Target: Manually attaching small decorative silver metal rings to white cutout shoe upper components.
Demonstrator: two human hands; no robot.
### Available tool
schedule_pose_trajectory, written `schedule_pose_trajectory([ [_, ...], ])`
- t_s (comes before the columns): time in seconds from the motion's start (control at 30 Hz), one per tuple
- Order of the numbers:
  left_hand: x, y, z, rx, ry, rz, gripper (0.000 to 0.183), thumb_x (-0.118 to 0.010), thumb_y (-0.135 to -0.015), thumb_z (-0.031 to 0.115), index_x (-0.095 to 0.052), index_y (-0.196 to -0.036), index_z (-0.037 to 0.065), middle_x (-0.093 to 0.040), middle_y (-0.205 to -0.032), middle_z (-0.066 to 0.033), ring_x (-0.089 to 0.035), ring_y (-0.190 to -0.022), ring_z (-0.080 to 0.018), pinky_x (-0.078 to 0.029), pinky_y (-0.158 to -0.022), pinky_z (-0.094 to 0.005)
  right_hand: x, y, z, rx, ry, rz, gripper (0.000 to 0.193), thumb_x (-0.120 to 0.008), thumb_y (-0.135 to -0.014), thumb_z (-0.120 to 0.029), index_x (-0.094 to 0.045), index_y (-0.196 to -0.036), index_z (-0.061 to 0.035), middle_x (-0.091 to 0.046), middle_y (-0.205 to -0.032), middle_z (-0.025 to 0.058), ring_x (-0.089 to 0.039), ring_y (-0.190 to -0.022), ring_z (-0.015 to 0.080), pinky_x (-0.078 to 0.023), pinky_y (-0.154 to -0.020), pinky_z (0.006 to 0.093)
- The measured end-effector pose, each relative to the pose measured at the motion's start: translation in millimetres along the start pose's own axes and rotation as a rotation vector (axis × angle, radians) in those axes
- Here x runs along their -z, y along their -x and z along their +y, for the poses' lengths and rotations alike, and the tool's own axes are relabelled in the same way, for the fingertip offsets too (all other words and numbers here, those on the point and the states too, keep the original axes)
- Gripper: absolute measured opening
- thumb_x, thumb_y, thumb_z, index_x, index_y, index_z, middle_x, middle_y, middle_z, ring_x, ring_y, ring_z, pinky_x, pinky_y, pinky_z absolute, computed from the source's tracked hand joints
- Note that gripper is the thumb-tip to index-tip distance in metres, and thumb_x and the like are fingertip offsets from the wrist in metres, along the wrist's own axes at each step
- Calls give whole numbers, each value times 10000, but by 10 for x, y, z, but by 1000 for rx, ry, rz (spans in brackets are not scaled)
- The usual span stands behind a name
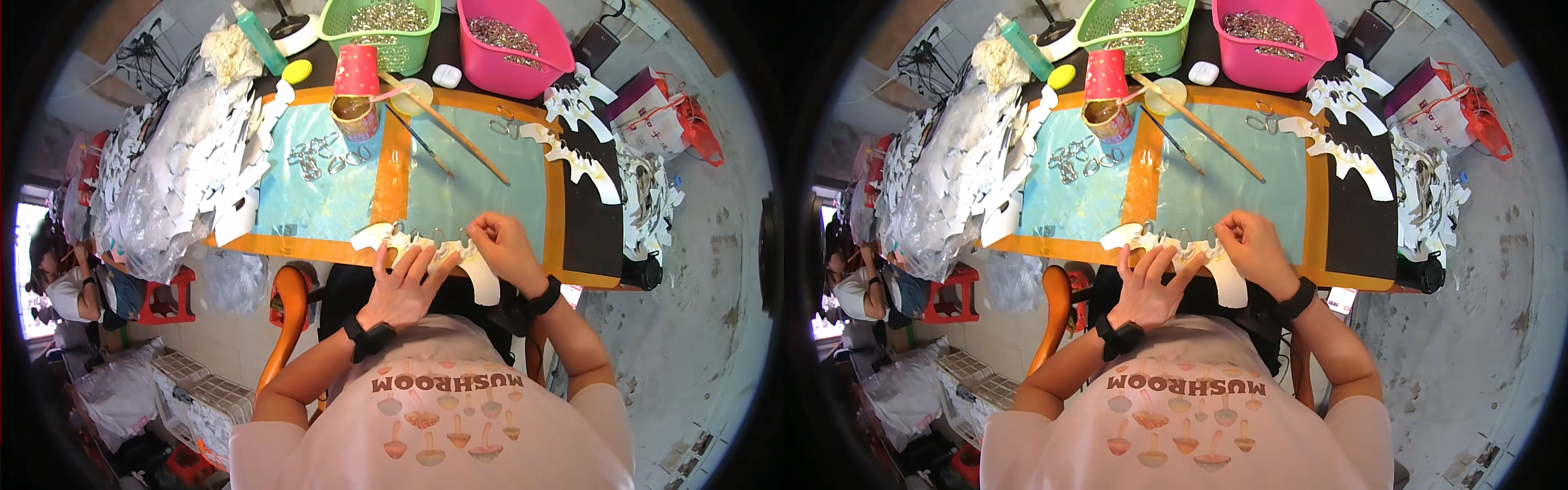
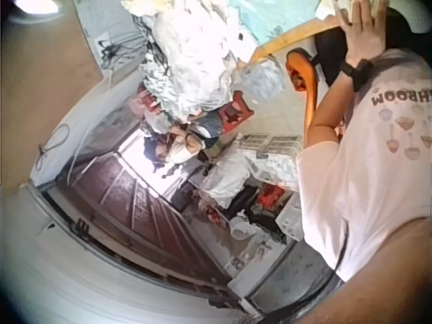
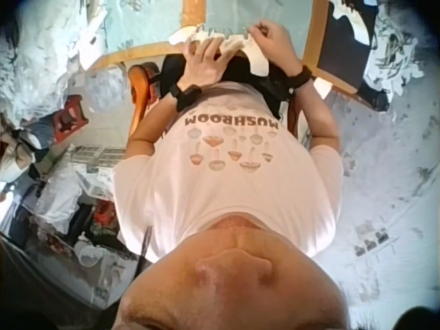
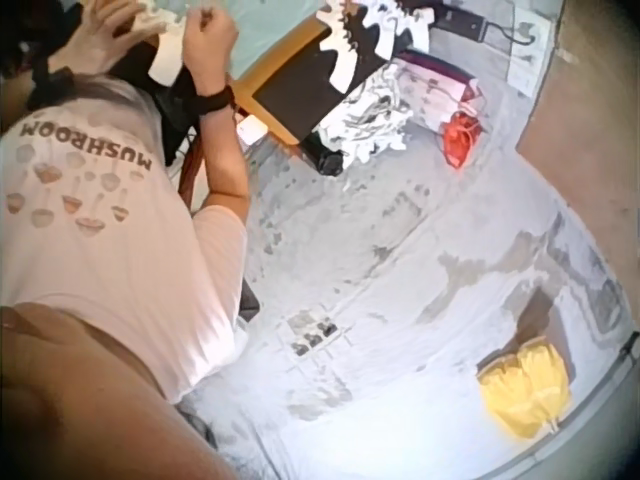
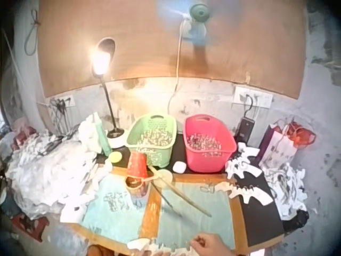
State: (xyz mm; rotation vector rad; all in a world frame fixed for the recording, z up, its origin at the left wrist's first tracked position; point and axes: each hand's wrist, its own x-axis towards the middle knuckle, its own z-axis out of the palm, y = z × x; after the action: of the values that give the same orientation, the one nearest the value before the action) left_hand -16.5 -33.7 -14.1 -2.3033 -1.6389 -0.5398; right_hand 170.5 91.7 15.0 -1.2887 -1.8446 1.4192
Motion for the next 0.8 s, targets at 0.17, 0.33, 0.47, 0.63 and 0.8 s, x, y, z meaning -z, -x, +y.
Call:
schedule_pose_trajectory([
  [0.17, -69, 171, -111, 137, 136, -49, 504, -623, -871, 178, -605, -1375, 167, -529, -1269, -159, -521, -1190, -297, -207, -1094, -633, -280, 28, -102, -151, -490, 39, 195, -602, -990, -132, -634, -900, 38, -611, -697, -25, -498, -615, 1, -388, -526, 207],
  [0.33, 44, 233, -161, 369, 383, 46, 359, -651, -885, 131, -633, -1234, 45, -541, -1248, -202, -533, -1149, -351, -295, -1072, -559, -472, 0, -174, -52, -298, 124, 177, -594, -997, -118, -620, -905, 30, -588, -707, -36, -468, -614, -2, -360, -518, 204],
  [0.47, 300, 245, -324, 448, 950, 115, 158, -580, -922, 24, -660, -1044, -39, -672, -965, -146, -624, -746, -206, -496, -683, -285, -595, 52, -334, 46, -311, 196, 154, -597, -1000, -102, -609, -912, 24, -588, -716, -27, -477, -634, 0, -375, -534, 200],
  [0.63, 425, 76, -263, 841, 2072, -478, 401, -485, -1059, 316, -482, -1301, -3, -654, -830, -88, -541, -585, -88, -362, -496, -212, -701, 174, -567, 85, -373, 243, 131, -585, -1007, -87, -596, -932, 20, -602, -765, -12, -488, -668, -1, -403, -571, 191],
  [0.8, 294, -182, -105, 1073, 2052, -11, 210, -590, -1033, 244, -640, -1059, 41, -610, -730, 22, -454, -546, -10, -321, -474, -203, -711, 306, -668, 111, -322, 289, 126, -577, -1012, -82, -590, -938, 20, -584, -761, -23, -490, -680, -1, -401, -573, 192],
])
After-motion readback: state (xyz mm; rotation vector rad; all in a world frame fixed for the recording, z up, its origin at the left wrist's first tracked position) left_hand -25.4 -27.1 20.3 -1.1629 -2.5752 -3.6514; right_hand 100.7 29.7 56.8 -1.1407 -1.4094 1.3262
